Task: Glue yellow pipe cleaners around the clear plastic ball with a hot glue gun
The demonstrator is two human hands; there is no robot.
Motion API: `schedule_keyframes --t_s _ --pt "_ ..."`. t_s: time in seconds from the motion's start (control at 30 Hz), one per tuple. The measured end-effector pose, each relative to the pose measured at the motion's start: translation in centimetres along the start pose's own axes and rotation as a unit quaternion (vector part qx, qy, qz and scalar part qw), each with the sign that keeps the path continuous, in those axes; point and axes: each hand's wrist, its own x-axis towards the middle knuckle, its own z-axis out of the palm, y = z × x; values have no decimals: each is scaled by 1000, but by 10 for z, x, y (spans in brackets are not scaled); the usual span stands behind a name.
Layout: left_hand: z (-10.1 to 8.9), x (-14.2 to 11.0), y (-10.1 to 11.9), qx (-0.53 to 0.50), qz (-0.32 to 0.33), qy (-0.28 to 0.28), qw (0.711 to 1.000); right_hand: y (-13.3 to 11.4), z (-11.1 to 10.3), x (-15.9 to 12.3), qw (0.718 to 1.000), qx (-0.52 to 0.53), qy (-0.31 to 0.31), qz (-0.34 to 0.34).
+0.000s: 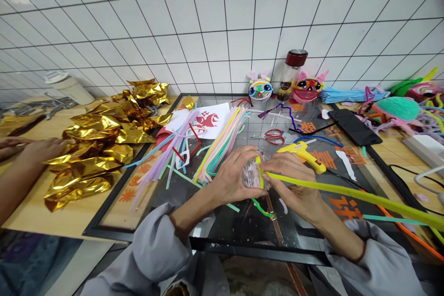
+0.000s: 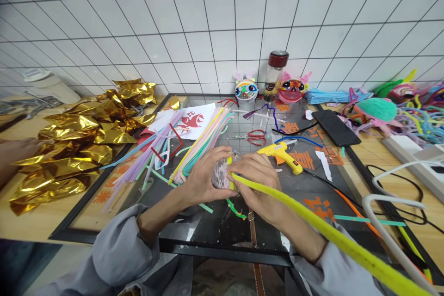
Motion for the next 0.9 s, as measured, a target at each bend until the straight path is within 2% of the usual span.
schedule_keyframes --t_s 0.47,0.67,0.9 --pt "3 -2 0 -27 -8 24 999 1 1 0 1000 -3 -2 -5" --pt "1 1 0 -37 18 21 999 5 0 -4 1000 -3 -7 6" --pt "0 2 0 -67 -13 27 997 8 1 -2 999 15 11 26"
